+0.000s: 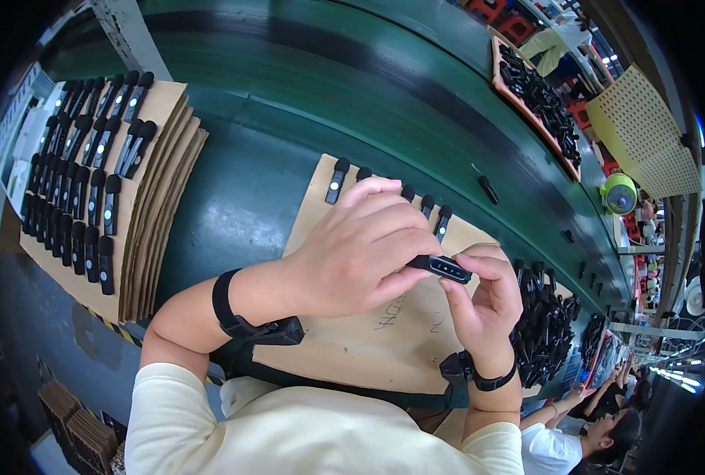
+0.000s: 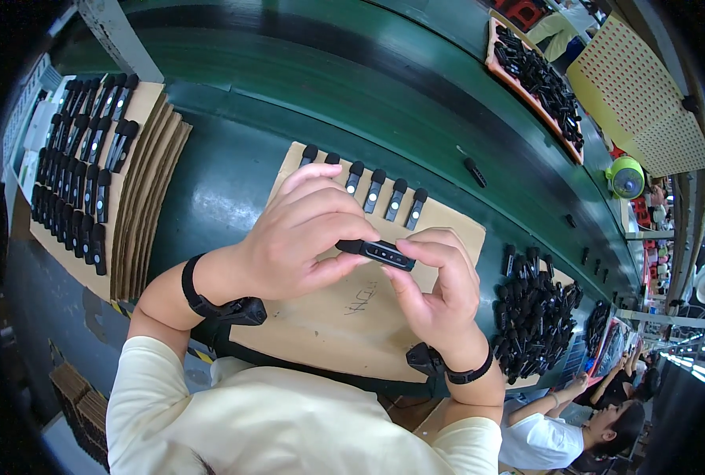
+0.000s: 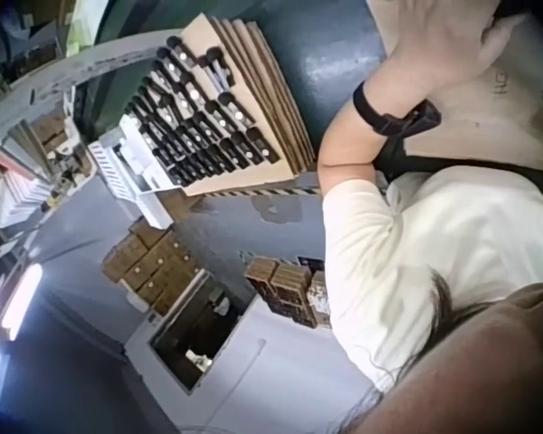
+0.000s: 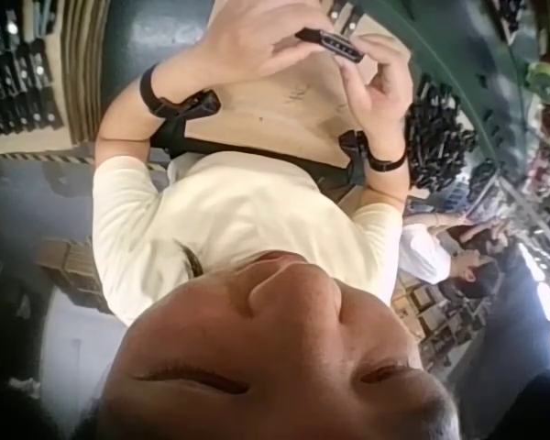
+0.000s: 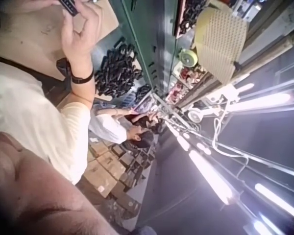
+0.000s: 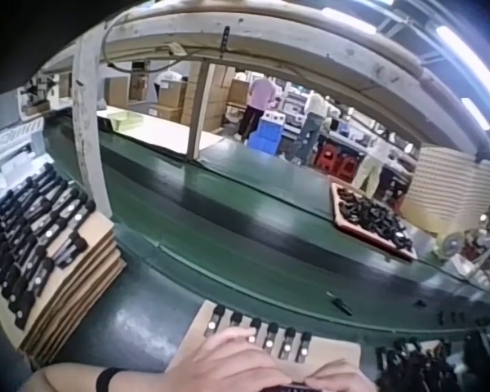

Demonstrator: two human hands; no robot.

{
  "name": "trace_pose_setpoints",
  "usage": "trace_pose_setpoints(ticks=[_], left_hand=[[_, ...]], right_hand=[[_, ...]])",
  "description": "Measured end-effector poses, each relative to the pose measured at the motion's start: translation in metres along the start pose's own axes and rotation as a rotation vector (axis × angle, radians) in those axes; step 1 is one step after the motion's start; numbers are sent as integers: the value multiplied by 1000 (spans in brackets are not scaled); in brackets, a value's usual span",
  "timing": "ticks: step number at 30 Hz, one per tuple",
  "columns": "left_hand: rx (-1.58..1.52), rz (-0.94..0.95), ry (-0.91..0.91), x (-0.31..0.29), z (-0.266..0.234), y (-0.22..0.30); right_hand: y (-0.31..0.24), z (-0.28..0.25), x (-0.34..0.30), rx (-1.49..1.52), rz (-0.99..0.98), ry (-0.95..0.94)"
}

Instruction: The person picks up a microphone and a clip, presses them together to assemble the unit, and places it onto a cardboard sheet. This process is repeated for several microphones, arranging the finished units in rows on the sheet.

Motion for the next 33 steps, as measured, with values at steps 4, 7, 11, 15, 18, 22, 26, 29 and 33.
trace_pose_setpoints(ticks=[4, 7, 11, 15, 18, 22, 26, 29, 33], left_hand=[[-6, -2, 0, 0, 0, 0], [-11, 1, 5, 0, 2, 0], [-20, -5, 8, -1, 1, 0], [-8, -32, -18, -2, 3, 0], [8, -52, -47, -4, 8, -2], [32, -112, -120, -7, 16, -7], [66, -188, -280, -12, 27, -12], [99, -179, -436, -20, 37, -15], [127, -182, -663, -30, 48, -17]], right_hand=[[0, 0, 1, -4, -21, 5], [-2, 1, 2, -22, -72, 13], [-2, 3, 0, -34, -80, 27], [-3, 3, 2, 69, -22, 32], [-14, 6, 7, 11, -84, -62], [-6, 4, 6, -39, -43, -73], [20, -11, -5, -98, 93, -47], [42, -27, -10, -226, 163, -33], [66, -38, -20, -367, 158, -22]])
Point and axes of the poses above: each hand's wrist, its own x-axis towards the middle knuckle, its own z-axis out of the palm, y = z × x, the point moved 6 cm from there along x, towards the middle knuckle, and after that the axes turned 4 degrees about -y, right-handed, at the moved point
